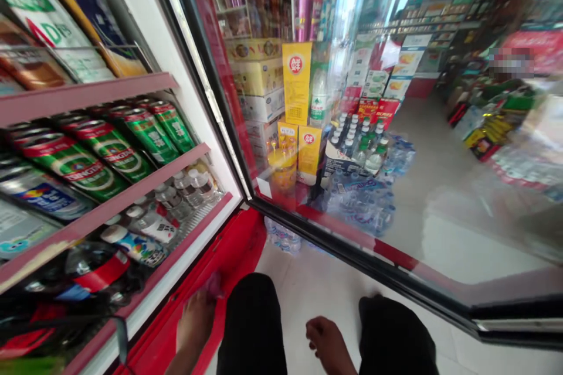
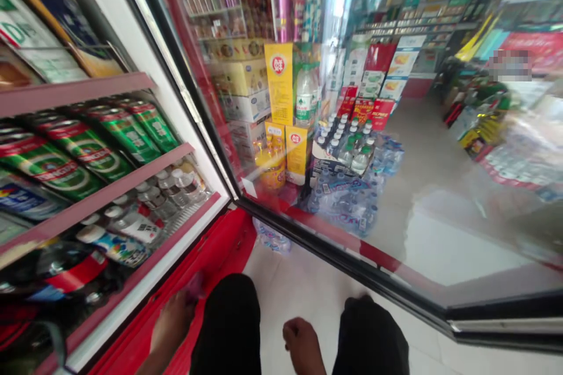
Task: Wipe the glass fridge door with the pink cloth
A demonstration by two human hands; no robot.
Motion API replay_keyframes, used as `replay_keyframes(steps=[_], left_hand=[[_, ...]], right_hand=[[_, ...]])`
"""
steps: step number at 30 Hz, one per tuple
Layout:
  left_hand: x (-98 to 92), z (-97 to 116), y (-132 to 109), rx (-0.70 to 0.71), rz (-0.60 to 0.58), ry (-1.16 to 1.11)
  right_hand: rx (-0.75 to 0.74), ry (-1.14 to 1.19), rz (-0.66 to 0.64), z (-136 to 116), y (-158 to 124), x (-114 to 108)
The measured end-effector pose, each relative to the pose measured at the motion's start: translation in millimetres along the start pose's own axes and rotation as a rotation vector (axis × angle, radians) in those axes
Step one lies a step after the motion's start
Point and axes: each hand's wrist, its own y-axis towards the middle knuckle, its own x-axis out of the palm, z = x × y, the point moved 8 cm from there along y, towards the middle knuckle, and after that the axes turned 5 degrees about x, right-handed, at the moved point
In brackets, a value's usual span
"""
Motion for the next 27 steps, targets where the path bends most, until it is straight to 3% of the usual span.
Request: replay_keyframes(steps=[5, 8, 11, 15, 18, 20, 22, 27], left_hand=[[-53.6, 62.7, 15.8, 0.115, 0.122, -0.436], [-73.8, 108.4, 6.6, 0.225, 0.034, -0.766], [-70.3, 137.8, -17.8, 0.222, -0.144, -1.095], [-47.6, 155.0, -66.7, 0.088, -0.394, -1.466], [-30.6, 168.9, -107.3, -0.07, -0.707, -1.735], [-27.8, 176.9, -126.7, -0.077, -0.914, -1.737], [-29.2, 175.7, -132.9, -0.038, -1.014, -1.617], [-41.4, 148.8, -114.4, 0.011, -0.894, -1.284]], right_hand=[[-0.068, 0.169, 0.028, -59.4, 7.4, 25.3], [-0.137, 0.321, 0.01, -79.7, -18.4, 32.8], [-0.19, 0.478, -0.077, -92.6, -59.8, 39.9], [-0.264, 0.641, -0.223, -125.3, -111.3, 47.4], [-0.388, 0.697, -0.221, -157.8, -136.1, 44.1], [-0.445, 0.674, -0.143, -171.2, -143.2, 37.5], [-0.476, 0.633, -0.09, -178.8, -144.0, 31.3], [-0.543, 0.376, -0.161, -194.9, -134.9, 26.1]])
